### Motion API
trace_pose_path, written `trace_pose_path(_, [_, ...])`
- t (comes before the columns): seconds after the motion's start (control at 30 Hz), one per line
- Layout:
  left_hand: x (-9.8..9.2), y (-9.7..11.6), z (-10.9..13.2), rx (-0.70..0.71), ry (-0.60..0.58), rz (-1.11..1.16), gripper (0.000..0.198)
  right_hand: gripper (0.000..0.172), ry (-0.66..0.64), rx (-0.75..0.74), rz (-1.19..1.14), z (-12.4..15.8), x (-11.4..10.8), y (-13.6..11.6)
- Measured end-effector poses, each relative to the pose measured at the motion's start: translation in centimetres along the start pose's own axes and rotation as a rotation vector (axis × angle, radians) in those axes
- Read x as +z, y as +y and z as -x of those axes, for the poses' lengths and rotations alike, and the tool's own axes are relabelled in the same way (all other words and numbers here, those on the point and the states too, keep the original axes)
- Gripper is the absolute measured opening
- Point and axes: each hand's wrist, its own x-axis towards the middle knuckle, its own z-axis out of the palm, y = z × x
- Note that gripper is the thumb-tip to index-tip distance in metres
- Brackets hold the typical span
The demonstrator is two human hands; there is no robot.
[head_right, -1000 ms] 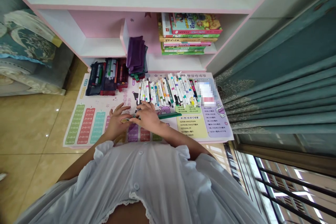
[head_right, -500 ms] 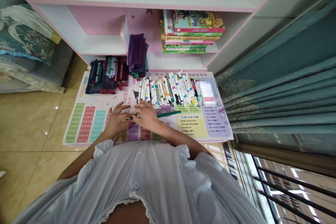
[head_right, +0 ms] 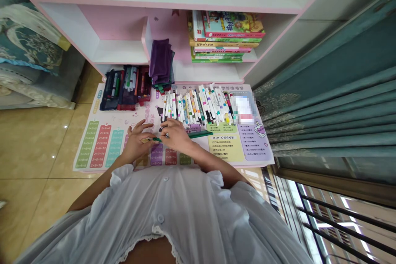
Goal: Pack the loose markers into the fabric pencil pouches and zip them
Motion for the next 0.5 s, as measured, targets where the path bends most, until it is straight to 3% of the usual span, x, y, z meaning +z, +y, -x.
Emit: trace_pose_path(0.5, [0.27, -0.18, -0.01, 0.018, -0.021, 0.021, 0.007, 0.017, 0.006, 0.022, -0.012, 0.57, -0.37, 0.09])
